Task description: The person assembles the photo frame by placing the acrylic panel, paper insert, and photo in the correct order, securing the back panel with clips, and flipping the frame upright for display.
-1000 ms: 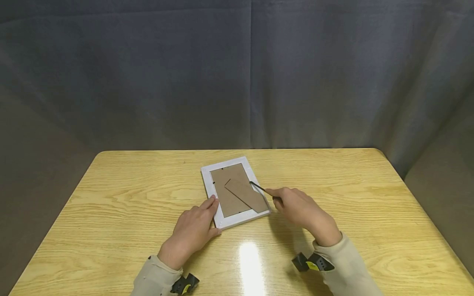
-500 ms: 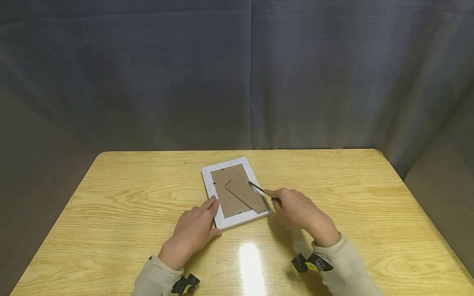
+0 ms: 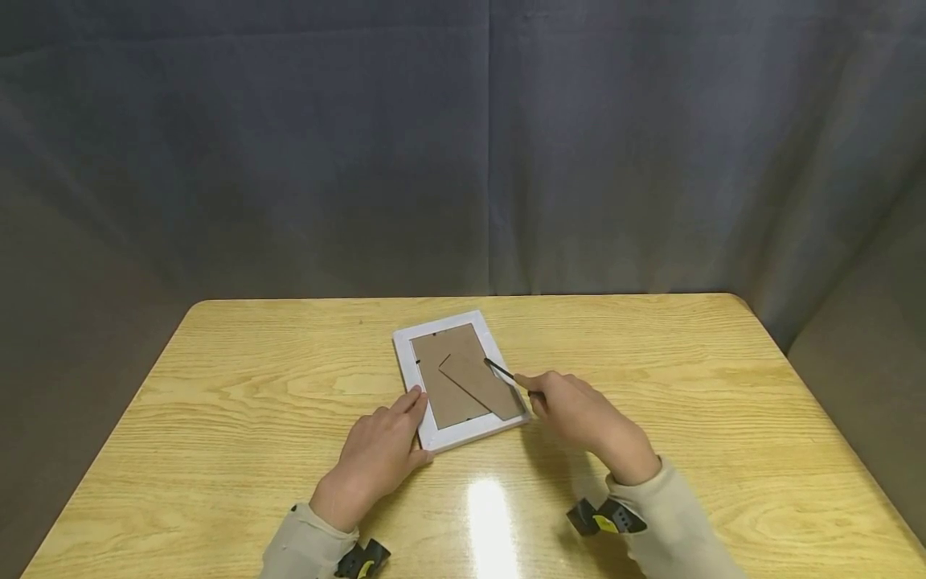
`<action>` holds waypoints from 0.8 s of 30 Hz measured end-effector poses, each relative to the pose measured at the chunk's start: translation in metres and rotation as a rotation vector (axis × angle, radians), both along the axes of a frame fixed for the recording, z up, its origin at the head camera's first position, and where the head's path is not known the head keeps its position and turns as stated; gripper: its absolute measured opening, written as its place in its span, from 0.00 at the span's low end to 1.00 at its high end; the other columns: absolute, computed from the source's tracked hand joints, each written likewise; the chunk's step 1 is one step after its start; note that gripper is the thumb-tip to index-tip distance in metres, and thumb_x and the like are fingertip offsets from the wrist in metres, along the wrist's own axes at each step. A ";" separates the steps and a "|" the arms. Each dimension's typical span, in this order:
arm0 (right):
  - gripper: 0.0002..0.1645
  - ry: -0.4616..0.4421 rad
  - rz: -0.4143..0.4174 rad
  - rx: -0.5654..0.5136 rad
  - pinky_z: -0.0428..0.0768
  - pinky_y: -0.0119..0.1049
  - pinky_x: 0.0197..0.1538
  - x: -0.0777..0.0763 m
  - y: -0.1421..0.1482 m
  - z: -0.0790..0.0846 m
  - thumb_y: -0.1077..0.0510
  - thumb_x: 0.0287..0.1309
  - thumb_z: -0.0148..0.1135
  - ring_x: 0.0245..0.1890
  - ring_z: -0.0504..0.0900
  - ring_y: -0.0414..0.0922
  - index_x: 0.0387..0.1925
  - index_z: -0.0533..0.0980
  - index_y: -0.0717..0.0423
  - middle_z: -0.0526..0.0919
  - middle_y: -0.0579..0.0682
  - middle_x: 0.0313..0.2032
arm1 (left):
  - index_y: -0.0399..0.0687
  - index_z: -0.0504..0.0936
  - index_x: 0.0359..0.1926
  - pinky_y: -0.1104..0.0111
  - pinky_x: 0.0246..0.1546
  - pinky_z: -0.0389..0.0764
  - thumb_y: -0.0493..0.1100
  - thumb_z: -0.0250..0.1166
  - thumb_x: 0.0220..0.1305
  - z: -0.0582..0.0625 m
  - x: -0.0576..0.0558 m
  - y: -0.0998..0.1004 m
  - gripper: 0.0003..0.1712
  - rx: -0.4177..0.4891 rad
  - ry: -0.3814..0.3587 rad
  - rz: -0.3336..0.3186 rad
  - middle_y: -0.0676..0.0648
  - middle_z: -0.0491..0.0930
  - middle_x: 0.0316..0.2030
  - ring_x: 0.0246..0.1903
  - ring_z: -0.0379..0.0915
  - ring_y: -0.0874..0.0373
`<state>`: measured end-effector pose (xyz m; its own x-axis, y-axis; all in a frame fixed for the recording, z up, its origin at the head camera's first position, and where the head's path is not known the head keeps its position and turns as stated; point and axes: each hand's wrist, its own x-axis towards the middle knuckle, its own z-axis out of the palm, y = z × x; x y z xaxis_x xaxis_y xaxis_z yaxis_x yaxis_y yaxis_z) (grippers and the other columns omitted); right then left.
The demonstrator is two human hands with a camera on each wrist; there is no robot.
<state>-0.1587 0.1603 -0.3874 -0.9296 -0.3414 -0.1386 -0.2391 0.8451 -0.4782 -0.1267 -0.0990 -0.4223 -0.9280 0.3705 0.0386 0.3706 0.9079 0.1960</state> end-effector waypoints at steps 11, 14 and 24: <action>0.28 0.023 0.005 0.031 0.56 0.32 0.20 0.000 -0.003 -0.001 0.64 0.61 0.46 0.15 0.53 0.40 0.63 0.71 0.52 0.56 0.42 0.14 | 0.38 0.69 0.65 0.53 0.40 0.77 0.57 0.68 0.50 -0.002 0.000 0.000 0.45 -0.014 0.008 -0.002 0.41 0.65 0.66 0.45 0.76 0.42; 0.27 0.027 0.003 0.037 0.57 0.32 0.20 0.000 -0.004 -0.002 0.64 0.61 0.46 0.15 0.53 0.40 0.63 0.72 0.52 0.57 0.43 0.14 | 0.38 0.69 0.65 0.53 0.40 0.77 0.57 0.68 0.50 -0.002 0.000 0.000 0.45 -0.019 0.008 -0.003 0.41 0.65 0.66 0.45 0.76 0.42; 0.27 0.030 -0.004 0.060 0.59 0.32 0.20 0.001 -0.004 -0.004 0.63 0.63 0.48 0.15 0.57 0.40 0.63 0.72 0.51 0.60 0.43 0.15 | 0.38 0.70 0.64 0.54 0.39 0.77 0.57 0.68 0.49 -0.002 0.000 0.000 0.45 -0.021 0.023 -0.009 0.41 0.66 0.66 0.43 0.76 0.43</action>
